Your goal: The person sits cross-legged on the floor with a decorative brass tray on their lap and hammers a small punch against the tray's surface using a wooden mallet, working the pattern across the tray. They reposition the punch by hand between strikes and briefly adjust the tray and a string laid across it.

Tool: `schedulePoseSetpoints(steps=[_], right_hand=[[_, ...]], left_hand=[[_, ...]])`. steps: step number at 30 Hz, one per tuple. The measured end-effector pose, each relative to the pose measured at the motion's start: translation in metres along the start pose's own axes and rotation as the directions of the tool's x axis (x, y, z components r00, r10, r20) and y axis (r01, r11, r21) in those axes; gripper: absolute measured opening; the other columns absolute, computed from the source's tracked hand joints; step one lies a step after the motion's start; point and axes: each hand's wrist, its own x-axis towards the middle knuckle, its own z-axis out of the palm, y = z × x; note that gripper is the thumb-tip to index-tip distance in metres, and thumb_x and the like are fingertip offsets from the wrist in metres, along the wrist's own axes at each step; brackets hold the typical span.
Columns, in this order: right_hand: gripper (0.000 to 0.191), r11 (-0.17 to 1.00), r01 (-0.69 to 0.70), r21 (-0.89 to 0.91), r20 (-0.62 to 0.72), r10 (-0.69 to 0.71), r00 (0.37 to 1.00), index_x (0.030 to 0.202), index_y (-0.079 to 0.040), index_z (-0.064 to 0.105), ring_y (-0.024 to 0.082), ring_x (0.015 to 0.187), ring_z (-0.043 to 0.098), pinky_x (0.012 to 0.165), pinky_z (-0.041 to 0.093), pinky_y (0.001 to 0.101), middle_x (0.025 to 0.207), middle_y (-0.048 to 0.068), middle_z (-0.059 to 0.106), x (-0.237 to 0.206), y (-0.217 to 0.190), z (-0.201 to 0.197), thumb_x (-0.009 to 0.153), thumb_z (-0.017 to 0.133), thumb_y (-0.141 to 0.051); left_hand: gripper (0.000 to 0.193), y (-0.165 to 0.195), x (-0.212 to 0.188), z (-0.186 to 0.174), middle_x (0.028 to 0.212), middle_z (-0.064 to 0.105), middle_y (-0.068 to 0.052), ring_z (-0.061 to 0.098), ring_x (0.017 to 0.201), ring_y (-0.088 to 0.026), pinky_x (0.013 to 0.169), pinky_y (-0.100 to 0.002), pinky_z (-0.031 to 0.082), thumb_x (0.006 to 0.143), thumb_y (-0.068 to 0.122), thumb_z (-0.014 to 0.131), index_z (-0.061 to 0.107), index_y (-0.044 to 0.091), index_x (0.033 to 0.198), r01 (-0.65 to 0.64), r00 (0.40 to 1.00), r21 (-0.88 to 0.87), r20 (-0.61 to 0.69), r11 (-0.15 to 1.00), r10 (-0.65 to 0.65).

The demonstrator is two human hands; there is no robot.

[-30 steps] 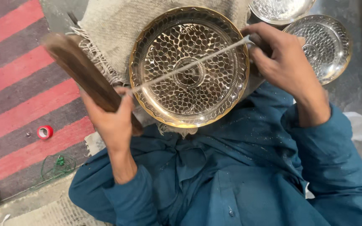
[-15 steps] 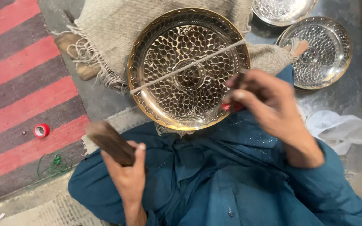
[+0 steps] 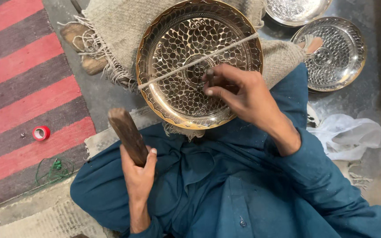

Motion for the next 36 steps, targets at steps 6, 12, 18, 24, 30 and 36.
schedulePoseSetpoints(steps=[6, 12, 18, 24, 30, 36], right_hand=[[0.028, 1.0, 0.012, 0.009, -0.008, -0.012, 1.0, 0.126, -0.002, 0.063, 0.016, 0.104, 0.077, 0.091, 0.064, 0.029, 0.108, 0.008, 0.078, 0.002, -0.004, 0.0, 0.099, 0.068, -0.001], [0.025, 0.997, -0.051, -0.057, 0.006, 0.052, 0.999, 0.125, -0.003, 0.063, 0.019, 0.095, 0.075, 0.081, 0.063, 0.0318, 0.102, 0.009, 0.078, 0.007, -0.007, 0.003, 0.1, 0.068, -0.002], [0.031, 1.0, -0.013, 0.028, 0.028, 0.012, 1.0, 0.131, -0.005, 0.058, 0.017, 0.1, 0.077, 0.082, 0.066, 0.0297, 0.105, 0.009, 0.077, 0.009, -0.005, -0.002, 0.101, 0.064, -0.002], [0.024, 0.953, -0.128, 0.275, 0.026, 0.126, 0.992, 0.127, -0.004, 0.058, 0.018, 0.095, 0.076, 0.082, 0.066, 0.0293, 0.104, 0.01, 0.076, 0.008, 0.0, -0.005, 0.103, 0.063, -0.002], [0.021, 0.726, -0.304, 0.616, 0.083, 0.324, 0.942, 0.121, -0.007, 0.056, 0.017, 0.091, 0.076, 0.072, 0.061, 0.0254, 0.098, 0.008, 0.075, 0.004, 0.005, -0.017, 0.101, 0.065, -0.006], [0.021, 0.72, -0.285, 0.633, 0.115, 0.276, 0.954, 0.121, -0.006, 0.056, 0.016, 0.091, 0.075, 0.072, 0.06, 0.0242, 0.099, 0.008, 0.075, 0.005, 0.005, -0.018, 0.102, 0.064, -0.005]], left_hand=[[0.042, 0.047, 0.017, 0.0, 0.099, 0.061, -0.006, 0.06, 0.086, -0.013, 0.077, -0.029, 0.053, 0.089, -0.005, 0.063, 0.042, 0.003, 0.124, -0.098, 0.978, -0.12, 0.174, 0.988, 0.118], [0.054, 0.099, 0.042, -0.003, 0.09, 0.069, -0.008, 0.073, 0.081, -0.017, 0.074, -0.032, 0.058, 0.082, -0.002, 0.066, 0.044, 0.004, 0.131, -0.183, 0.952, 0.216, 0.281, 0.959, 0.119], [0.058, 0.128, 0.055, -0.003, 0.093, 0.073, -0.012, 0.077, 0.085, -0.025, 0.075, -0.037, 0.058, 0.082, 0.0, 0.066, 0.045, 0.006, 0.136, -0.27, 0.926, 0.298, 0.34, 0.916, 0.163], [0.06, 0.137, 0.058, -0.005, 0.094, 0.073, -0.013, 0.077, 0.086, -0.028, 0.074, -0.038, 0.057, 0.079, 0.0, 0.065, 0.045, 0.006, 0.136, -0.26, 0.926, 0.377, 0.357, 0.889, 0.119], [0.057, 0.135, 0.054, -0.003, 0.09, 0.074, -0.009, 0.077, 0.082, -0.023, 0.073, -0.034, 0.058, 0.08, 0.001, 0.067, 0.046, 0.006, 0.133, -0.155, 0.944, 0.318, 0.328, 0.935, 0.045], [0.056, 0.128, 0.053, -0.002, 0.091, 0.074, -0.008, 0.078, 0.087, -0.022, 0.076, -0.034, 0.059, 0.08, 0.001, 0.068, 0.046, 0.005, 0.132, -0.181, 0.938, 0.286, 0.339, 0.941, 0.078]])
